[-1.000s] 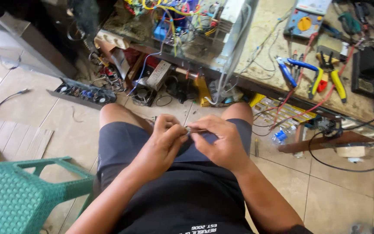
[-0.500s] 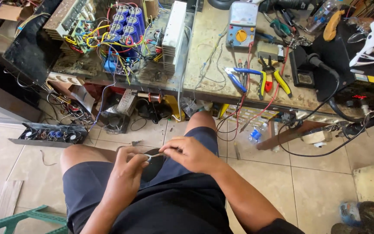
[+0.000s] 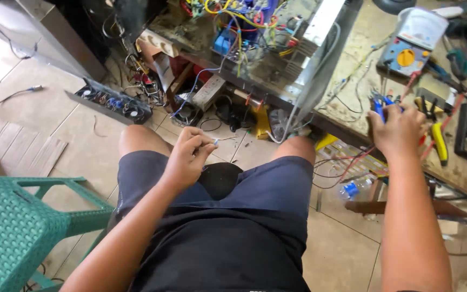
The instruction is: Stripping insulation from wires and twisting them together while working on an electronic device at a repair bench.
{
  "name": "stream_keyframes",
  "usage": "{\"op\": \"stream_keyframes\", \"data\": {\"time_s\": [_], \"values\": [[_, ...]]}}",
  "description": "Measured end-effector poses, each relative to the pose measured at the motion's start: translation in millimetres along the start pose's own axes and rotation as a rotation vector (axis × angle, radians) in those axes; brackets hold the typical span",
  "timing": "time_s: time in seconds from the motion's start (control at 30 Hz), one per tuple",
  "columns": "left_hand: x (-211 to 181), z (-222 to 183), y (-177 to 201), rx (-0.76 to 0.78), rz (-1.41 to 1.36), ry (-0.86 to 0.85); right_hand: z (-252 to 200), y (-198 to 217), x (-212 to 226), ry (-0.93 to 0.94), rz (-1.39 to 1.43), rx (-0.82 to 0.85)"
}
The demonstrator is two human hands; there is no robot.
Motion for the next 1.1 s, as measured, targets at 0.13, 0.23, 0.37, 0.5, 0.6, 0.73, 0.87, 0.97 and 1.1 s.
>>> {"op": "stream_keyframes", "data": {"time_s": [0.13, 0.23, 0.37, 0.5, 0.6, 0.73, 0.87, 0.97, 1.1], "values": [[4, 27, -1, 0.037, -0.137, 0.03, -16, 0, -31, 0.286, 0.05, -0.511], [16, 47, -6, 0.033, -0.214, 0.025, -82, 63, 38, 0.09, 0.471, -0.276], [27, 67, -14, 0.086, -0.231, 0.018, -124, 90, 176, -0.304, 1.071, 0.277], [28, 79, -20, 0.152, -0.204, -0.055, -120, 74, 255, -0.314, 1.068, 0.721], [25, 85, -20, 0.145, -0.249, -0.122, -104, 62, 277, -0.306, 0.929, 0.838], [29, 86, -22, 0.161, -0.275, -0.145, -94, 46, 277, -0.253, 0.959, 0.814], [35, 85, -23, 0.183, -0.3, -0.19, -88, 48, 279, -0.239, 0.972, 0.85], [37, 85, -19, 0.201, -0.292, -0.203, -84, 51, 281, -0.206, 0.967, 0.866], [32, 87, -11, 0.235, -0.299, -0.25, -78, 57, 284, -0.2, 0.986, 0.897]]}}
Point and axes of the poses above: each hand's wrist, its own z-axis towards the middle knuckle, its own y-axis out of the back of the hand, x = y × z, the point moved 1 cm from there along z, towards the middle knuckle, and after that the axes turned 4 degrees about z, right-handed, at the moved point
